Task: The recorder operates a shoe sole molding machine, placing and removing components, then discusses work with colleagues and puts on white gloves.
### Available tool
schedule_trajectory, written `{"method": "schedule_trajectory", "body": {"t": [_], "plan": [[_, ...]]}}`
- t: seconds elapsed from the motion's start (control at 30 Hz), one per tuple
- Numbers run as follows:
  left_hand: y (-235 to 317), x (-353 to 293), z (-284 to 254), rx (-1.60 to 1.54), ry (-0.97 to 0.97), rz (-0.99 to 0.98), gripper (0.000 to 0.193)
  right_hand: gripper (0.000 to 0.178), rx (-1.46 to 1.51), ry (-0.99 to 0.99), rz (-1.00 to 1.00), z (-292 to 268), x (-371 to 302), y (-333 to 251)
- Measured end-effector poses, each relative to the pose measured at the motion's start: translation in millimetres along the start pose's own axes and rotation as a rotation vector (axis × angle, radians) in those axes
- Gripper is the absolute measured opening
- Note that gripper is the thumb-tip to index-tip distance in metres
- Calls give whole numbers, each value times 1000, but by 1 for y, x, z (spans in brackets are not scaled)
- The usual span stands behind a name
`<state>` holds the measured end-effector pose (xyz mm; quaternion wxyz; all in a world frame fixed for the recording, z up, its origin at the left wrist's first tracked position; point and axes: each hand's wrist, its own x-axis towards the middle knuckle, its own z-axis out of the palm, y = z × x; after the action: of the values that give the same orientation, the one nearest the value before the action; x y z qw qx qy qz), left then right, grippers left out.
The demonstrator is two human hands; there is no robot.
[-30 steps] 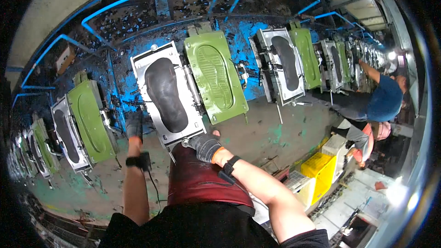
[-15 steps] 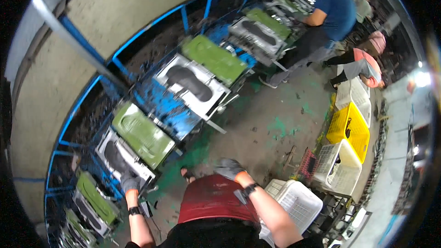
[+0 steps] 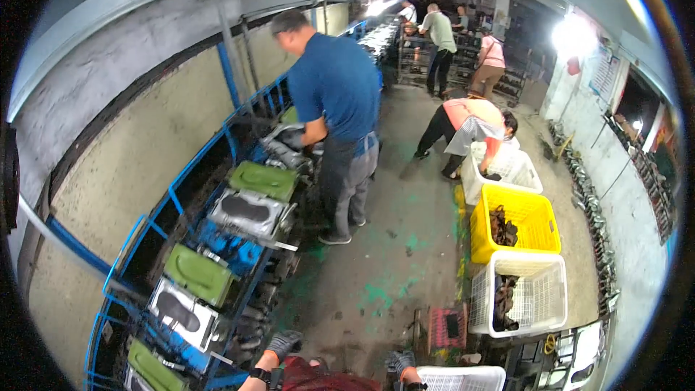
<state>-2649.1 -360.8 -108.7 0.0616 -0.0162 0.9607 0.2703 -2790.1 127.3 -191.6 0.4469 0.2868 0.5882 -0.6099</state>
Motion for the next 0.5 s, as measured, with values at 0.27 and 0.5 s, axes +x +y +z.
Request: {"method": "schedule_trajectory", "body": {"t": [0.27,0.5], "plan": [[80,333,28,-477,-130,147,25,27,-783,129,-288,-150,83,-85],[123,627,12,-431,25,295,12,29,-544,-97,-340,-210,27,-407]]}}
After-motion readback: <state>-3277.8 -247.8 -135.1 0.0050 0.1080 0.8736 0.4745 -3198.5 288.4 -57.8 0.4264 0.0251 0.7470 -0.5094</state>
